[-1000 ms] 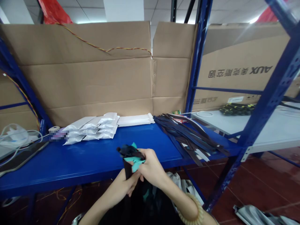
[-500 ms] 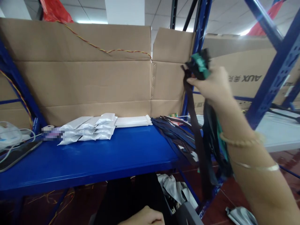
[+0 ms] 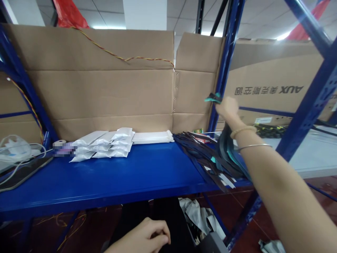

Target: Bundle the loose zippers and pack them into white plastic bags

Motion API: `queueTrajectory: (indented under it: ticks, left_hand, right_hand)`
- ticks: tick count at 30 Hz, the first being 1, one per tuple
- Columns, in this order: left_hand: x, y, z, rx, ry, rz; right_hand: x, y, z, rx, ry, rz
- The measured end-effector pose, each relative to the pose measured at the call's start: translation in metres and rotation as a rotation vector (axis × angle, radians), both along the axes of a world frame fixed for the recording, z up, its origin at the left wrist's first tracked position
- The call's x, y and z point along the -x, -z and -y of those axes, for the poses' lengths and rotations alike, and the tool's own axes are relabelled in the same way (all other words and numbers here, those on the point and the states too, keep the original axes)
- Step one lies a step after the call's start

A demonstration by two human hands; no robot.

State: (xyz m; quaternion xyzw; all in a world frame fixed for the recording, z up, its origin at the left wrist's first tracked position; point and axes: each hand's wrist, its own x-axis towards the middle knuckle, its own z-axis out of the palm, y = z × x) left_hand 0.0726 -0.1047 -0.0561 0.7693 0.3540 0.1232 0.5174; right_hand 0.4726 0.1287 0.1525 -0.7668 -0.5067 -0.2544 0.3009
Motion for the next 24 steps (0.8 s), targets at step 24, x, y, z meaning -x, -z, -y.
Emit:
queueTrajectory:
  ticks: [24]
  left_hand:
    - [0.016,0.022,-0.001,-0.024,0.057,-0.092]
  right_hand:
    - [0.301,0.111,0.010,0.498,-0.915,0.252]
